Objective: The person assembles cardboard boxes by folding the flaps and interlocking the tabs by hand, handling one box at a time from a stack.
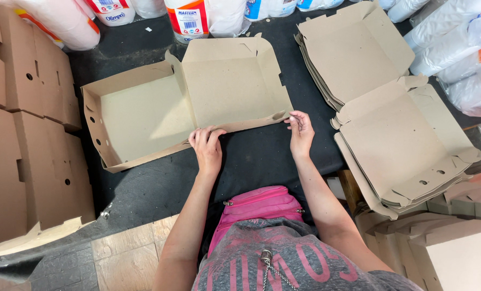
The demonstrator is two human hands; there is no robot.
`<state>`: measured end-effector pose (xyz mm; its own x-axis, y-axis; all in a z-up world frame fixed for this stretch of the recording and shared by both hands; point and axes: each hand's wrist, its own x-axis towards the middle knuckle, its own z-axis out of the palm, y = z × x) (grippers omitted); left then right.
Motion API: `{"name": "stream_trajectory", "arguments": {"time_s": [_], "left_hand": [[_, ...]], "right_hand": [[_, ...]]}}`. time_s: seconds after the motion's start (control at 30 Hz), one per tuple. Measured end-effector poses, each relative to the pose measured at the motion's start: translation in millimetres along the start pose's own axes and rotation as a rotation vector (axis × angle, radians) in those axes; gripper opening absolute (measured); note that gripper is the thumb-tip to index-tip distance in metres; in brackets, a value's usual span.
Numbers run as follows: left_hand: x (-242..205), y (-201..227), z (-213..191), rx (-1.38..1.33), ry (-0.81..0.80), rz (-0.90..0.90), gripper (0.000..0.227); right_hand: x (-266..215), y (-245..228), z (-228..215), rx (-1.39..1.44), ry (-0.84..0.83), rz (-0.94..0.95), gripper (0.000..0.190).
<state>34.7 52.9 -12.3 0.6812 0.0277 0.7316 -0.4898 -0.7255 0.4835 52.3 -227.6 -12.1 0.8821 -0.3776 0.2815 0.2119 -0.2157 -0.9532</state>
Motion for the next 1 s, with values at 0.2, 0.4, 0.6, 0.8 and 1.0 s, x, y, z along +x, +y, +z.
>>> {"name": "stream_trajectory", "arguments": {"time_s": [0.2, 0.4, 0.6, 0.8, 1.0], "left_hand": [[0.0, 0.7, -0.3, -0.008, -0.002, -0.001, 0.035], [2.5, 1.8, -1.3, -0.014, -0.009, 0.001, 0.034], [3.5, 2.8, -3.2, -0.006, 0.0, -0.004, 0.034], [4.3, 3.7, -4.1, -0.018, 0.002, -0.004, 0.035], [1.2, 1.3, -4.1, -0.05, 0.034, -0.011, 0.036]], "right_hand": [[2.5, -12.3, -0.4, -0.061, 0.033, -0.072, 0.005], [4.8, -33.7, -1.1, -0.222, -0.054, -0.133, 0.004], [4.3, -57.4, -1.5, -0.383, -0.17, -0.18, 0.003], [13.8, -61.9, -11.3, -0.418, -0.275, -0.152, 0.004], [26.6, -68.3, -23.0, -0.396, -0.449, -0.149, 0.003]]}}
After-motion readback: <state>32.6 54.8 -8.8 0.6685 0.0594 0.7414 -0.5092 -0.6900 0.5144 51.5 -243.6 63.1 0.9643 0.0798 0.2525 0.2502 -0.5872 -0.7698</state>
